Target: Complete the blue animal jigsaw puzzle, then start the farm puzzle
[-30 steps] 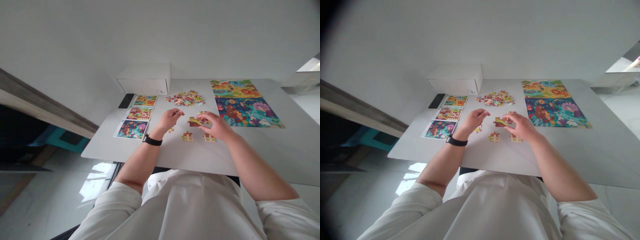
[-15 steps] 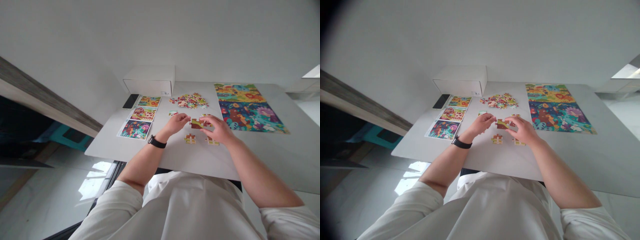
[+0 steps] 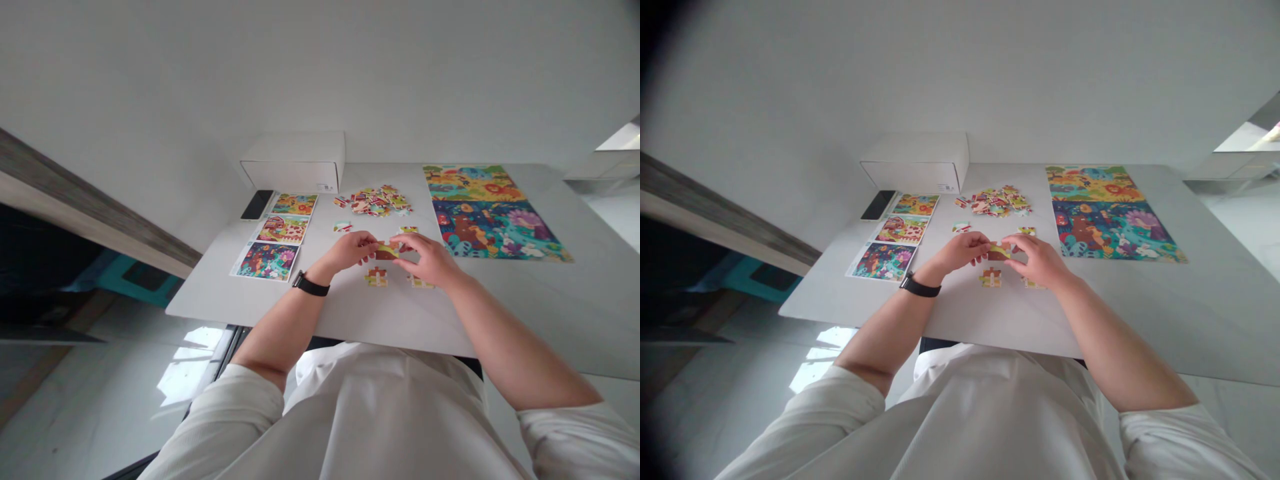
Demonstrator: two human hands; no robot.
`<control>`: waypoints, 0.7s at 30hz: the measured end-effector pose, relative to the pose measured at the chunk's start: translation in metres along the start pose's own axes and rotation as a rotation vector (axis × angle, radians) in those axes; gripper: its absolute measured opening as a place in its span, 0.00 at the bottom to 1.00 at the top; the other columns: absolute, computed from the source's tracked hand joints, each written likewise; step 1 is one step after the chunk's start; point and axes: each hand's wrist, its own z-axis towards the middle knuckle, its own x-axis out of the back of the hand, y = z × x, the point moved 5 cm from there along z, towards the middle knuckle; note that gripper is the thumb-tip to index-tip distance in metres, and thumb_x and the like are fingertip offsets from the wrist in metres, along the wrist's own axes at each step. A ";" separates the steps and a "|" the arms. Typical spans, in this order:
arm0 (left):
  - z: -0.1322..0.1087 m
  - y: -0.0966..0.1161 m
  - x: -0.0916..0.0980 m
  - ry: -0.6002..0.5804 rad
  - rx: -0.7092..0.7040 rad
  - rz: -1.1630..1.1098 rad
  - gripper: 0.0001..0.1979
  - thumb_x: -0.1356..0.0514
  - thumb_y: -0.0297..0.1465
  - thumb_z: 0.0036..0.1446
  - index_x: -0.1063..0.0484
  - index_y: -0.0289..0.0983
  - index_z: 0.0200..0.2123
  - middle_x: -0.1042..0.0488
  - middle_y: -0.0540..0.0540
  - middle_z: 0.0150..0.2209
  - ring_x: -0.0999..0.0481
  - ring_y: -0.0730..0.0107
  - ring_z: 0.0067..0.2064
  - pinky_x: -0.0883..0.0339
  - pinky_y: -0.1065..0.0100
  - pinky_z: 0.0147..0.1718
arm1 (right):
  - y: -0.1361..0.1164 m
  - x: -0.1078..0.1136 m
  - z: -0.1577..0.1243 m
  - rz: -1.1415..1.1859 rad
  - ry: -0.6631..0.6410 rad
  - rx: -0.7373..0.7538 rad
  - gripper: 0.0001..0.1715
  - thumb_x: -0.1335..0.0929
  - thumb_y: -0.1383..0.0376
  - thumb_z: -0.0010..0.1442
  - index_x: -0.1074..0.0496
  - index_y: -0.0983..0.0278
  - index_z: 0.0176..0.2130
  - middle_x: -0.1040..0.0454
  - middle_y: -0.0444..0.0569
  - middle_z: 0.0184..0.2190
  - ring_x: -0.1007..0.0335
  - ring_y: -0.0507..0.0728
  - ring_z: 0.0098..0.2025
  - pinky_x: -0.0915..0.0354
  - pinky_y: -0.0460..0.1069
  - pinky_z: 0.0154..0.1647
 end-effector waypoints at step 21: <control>-0.002 0.002 -0.001 -0.040 0.034 -0.101 0.13 0.33 0.40 0.67 0.27 0.36 0.38 0.17 0.44 0.33 0.23 0.75 0.29 0.31 0.73 0.28 | 0.017 -0.003 -0.003 0.077 0.071 -0.158 0.30 0.26 0.60 0.66 0.29 0.54 0.65 0.16 0.51 0.48 0.17 0.62 0.41 0.19 0.60 0.49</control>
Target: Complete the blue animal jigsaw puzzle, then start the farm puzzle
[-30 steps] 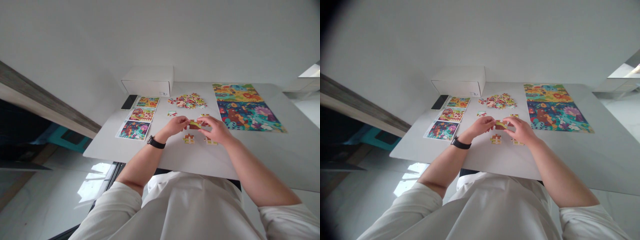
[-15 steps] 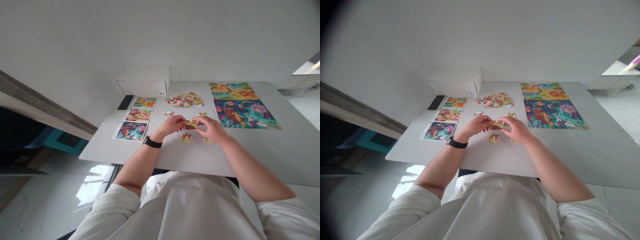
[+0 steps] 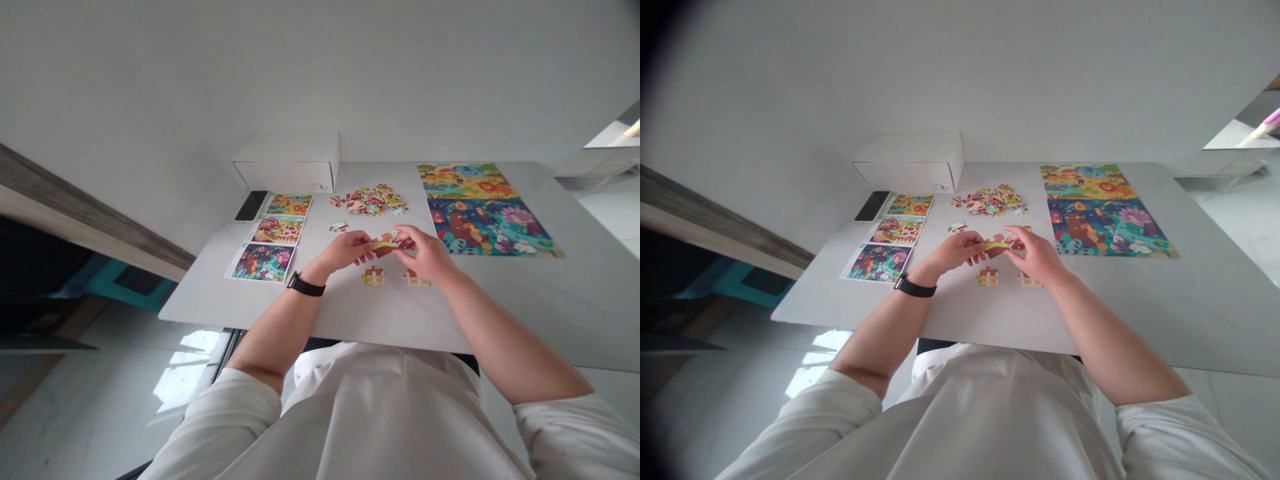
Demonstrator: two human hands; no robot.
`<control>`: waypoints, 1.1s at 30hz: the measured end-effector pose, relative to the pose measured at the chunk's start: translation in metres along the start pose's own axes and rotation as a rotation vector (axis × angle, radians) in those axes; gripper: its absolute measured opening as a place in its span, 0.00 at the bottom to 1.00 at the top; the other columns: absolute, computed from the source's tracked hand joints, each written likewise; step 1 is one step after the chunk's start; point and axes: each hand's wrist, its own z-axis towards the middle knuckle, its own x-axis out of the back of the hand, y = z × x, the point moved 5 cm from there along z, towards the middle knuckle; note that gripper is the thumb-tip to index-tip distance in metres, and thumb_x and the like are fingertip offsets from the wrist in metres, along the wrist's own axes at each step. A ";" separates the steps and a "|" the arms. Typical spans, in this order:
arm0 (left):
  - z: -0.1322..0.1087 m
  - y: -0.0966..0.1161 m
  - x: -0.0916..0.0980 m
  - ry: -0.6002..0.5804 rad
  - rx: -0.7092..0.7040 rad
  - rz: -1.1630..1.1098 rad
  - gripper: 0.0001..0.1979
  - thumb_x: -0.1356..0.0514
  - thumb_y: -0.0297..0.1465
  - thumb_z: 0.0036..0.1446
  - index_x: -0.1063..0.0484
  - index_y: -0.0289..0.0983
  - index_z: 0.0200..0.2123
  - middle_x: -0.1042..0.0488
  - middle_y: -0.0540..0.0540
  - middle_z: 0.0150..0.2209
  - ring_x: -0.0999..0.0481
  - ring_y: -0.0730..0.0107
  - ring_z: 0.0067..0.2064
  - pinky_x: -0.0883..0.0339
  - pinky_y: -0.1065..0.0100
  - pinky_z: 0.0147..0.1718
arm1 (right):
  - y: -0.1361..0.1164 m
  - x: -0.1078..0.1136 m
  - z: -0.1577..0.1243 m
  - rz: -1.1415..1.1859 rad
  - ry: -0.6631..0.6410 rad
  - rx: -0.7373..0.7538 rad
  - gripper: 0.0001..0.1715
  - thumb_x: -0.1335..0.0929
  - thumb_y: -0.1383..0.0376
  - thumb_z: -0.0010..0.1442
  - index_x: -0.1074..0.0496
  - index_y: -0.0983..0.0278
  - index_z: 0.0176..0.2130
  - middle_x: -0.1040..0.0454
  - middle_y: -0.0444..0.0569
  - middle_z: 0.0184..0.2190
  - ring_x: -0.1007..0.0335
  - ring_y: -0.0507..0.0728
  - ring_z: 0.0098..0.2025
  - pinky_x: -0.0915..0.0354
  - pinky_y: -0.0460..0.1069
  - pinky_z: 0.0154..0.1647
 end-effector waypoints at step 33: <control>-0.005 0.007 -0.009 -0.046 -0.035 0.188 0.18 0.35 0.46 0.65 0.19 0.35 0.35 0.17 0.44 0.32 0.28 0.74 0.28 0.36 0.72 0.28 | 0.018 -0.009 0.004 0.447 0.049 -0.334 0.20 0.24 0.49 0.61 0.22 0.58 0.46 0.17 0.47 0.35 0.21 0.58 0.35 0.24 0.54 0.41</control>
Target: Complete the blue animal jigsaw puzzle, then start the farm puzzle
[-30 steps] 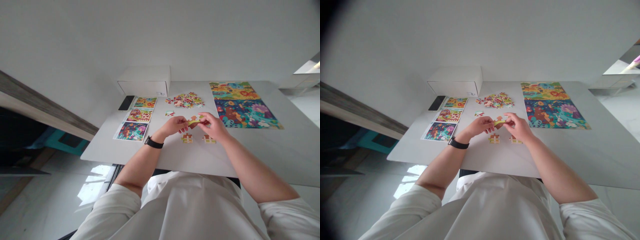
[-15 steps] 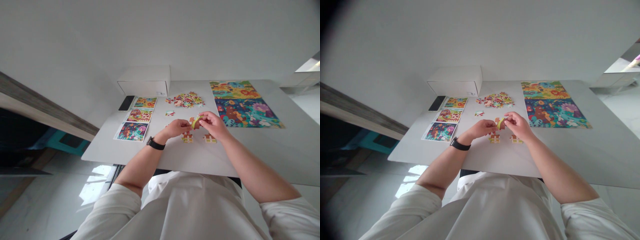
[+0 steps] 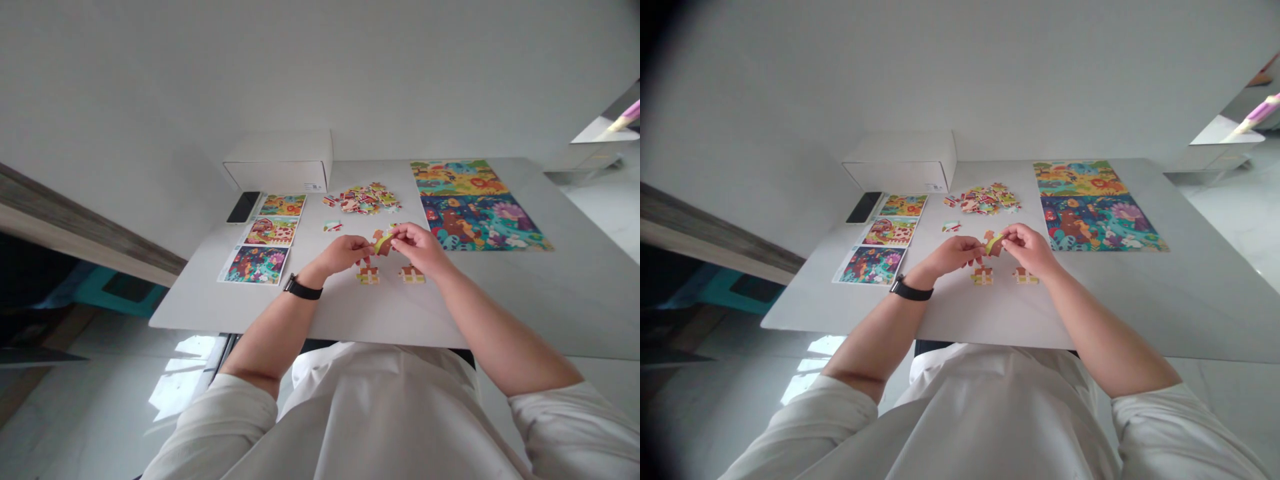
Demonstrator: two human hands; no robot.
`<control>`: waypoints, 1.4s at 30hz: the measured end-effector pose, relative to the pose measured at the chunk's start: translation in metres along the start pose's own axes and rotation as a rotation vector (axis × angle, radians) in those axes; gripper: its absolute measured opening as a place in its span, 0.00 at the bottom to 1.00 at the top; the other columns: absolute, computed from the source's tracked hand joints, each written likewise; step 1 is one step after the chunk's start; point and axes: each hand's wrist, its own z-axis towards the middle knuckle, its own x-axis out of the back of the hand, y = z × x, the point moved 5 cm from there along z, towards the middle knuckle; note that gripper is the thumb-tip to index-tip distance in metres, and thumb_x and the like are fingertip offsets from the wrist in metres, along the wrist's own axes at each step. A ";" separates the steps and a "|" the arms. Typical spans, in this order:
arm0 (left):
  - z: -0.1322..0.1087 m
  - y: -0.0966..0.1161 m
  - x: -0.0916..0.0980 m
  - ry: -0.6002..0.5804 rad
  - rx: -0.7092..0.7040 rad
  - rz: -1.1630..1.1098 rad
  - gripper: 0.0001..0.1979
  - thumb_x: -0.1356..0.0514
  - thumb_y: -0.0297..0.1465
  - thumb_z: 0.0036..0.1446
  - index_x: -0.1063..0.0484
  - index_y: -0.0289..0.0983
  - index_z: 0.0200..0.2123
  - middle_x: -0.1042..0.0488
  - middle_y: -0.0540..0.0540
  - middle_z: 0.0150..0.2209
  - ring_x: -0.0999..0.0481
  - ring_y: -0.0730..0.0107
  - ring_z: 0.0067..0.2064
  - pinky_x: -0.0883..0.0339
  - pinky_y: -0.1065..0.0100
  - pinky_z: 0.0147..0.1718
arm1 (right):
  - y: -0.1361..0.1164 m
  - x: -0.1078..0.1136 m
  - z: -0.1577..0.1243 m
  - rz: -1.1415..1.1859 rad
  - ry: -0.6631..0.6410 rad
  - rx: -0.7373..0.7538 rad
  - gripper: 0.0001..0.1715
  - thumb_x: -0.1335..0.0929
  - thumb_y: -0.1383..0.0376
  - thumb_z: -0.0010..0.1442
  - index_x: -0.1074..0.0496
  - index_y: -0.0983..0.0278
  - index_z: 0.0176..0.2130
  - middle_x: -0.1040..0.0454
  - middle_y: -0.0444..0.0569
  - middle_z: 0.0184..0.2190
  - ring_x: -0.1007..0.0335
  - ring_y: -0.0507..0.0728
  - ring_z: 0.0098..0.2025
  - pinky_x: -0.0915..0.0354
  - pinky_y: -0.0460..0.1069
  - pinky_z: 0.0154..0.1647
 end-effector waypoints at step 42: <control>0.009 0.012 -0.058 0.079 0.106 0.963 0.23 0.50 0.39 0.75 0.14 0.40 0.46 0.13 0.36 0.47 0.15 0.51 0.47 0.30 0.60 0.42 | -0.009 0.032 -0.009 -0.785 -0.481 -0.161 0.14 0.28 0.70 0.64 0.15 0.58 0.48 0.12 0.47 0.44 0.18 0.56 0.44 0.34 0.46 0.43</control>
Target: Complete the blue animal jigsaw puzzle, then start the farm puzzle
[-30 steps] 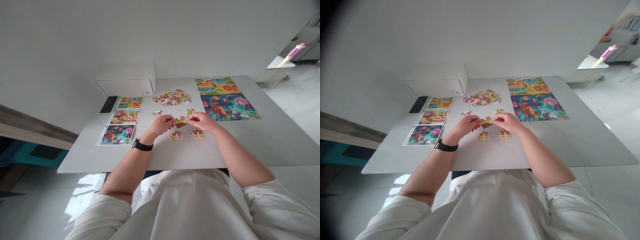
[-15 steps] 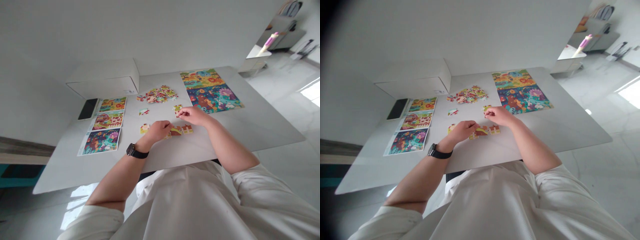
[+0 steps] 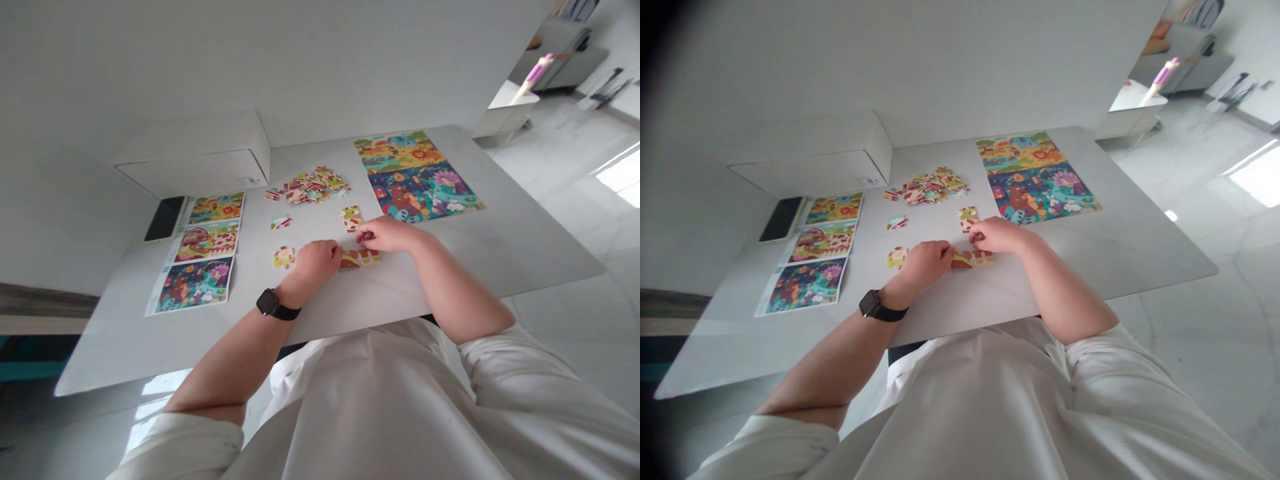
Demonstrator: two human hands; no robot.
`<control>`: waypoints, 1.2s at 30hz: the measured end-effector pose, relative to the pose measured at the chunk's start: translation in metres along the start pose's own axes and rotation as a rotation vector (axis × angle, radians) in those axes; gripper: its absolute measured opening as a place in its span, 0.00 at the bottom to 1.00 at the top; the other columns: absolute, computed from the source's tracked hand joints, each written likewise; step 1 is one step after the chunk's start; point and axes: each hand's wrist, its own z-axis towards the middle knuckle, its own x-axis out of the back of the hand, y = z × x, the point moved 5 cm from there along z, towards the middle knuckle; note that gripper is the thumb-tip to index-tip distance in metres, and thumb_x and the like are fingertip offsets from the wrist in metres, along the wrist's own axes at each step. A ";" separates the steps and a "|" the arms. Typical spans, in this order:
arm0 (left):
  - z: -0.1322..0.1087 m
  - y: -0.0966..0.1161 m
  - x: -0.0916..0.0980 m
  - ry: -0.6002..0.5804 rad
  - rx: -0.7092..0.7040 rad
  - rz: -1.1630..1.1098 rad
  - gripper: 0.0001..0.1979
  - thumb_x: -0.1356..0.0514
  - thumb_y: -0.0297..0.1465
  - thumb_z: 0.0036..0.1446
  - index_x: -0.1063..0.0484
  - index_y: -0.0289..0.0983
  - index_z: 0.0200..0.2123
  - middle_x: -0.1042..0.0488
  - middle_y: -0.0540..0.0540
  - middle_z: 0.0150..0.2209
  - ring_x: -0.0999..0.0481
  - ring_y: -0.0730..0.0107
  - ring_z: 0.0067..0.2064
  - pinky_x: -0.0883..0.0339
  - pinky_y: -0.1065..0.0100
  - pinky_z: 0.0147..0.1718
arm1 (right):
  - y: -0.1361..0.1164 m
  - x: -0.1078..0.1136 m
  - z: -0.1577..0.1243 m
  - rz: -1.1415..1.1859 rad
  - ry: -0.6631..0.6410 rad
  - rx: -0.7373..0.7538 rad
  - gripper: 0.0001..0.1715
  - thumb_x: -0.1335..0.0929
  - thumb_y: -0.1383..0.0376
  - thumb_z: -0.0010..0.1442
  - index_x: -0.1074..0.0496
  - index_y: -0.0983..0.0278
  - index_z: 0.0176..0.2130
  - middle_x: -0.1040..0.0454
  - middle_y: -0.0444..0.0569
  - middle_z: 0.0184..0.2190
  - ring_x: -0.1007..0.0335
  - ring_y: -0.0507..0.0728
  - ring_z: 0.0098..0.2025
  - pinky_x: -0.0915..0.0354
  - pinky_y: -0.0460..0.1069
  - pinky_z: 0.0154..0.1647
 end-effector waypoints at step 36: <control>-0.017 0.007 0.006 0.063 -0.624 -0.267 0.16 0.36 0.32 0.68 0.15 0.45 0.56 0.17 0.41 0.54 0.19 0.56 0.52 0.28 0.56 0.57 | -0.002 -0.007 0.000 0.014 -0.109 0.019 0.16 0.24 0.75 0.56 0.14 0.56 0.41 0.12 0.45 0.40 0.18 0.58 0.40 0.33 0.48 0.40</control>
